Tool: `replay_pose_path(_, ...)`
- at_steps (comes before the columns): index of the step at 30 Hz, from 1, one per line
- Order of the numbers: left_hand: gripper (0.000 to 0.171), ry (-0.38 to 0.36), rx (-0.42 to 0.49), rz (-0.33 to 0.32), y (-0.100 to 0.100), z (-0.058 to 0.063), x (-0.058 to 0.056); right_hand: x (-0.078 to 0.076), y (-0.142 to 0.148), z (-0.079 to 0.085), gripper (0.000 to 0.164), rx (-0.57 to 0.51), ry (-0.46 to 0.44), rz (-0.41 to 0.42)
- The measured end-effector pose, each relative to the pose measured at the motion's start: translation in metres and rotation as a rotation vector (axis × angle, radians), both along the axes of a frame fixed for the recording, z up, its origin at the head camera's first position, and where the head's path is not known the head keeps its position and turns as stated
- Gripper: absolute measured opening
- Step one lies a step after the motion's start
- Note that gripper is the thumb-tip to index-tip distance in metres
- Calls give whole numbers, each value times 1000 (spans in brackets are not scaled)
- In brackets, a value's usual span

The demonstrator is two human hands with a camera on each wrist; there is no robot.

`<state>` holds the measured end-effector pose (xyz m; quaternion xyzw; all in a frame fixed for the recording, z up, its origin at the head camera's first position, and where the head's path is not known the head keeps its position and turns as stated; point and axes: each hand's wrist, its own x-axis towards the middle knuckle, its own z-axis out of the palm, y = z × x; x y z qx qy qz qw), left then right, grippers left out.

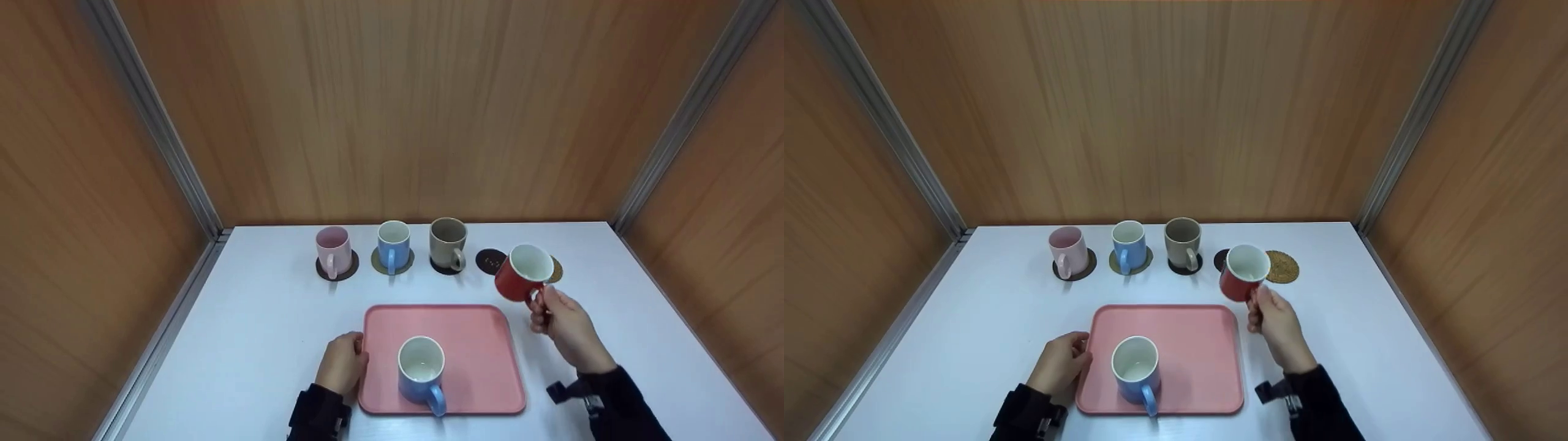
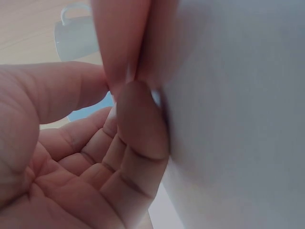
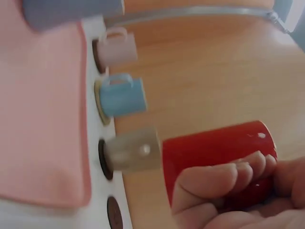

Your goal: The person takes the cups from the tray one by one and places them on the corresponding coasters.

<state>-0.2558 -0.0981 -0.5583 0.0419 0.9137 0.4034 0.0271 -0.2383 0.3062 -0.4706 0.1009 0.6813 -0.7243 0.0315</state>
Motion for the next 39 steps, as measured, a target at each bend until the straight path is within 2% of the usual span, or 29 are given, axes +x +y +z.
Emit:
replay_pose_path(2,28,-6,2,4,0,0,0,-23,8,-2,41,23,20,-65)
replay_pose_path(6,26,-24,9,6,1,0,0,-65,21,-12,39,79,30,-111)
replay_pose_path(10,28,-24,5,-3,1,0,0,-97,25,-23,38,96,6,-100)
replay_pose_path(14,28,-6,-6,-9,0,1,-1,-119,18,-34,39,50,-38,-68)
replay_pose_path(18,29,-11,-4,-6,-1,1,0,-131,9,-45,39,16,-75,-39)
replay_pose_path(24,30,-11,3,-1,-1,-2,1,-143,-2,-54,39,-38,-88,-59)
replay_pose_path(31,32,-43,14,-2,-3,-3,0,-149,-6,-55,39,-19,-119,-79)
replay_pose_path(39,29,10,12,-11,-3,-2,1,-153,-5,-68,40,16,-143,-87)
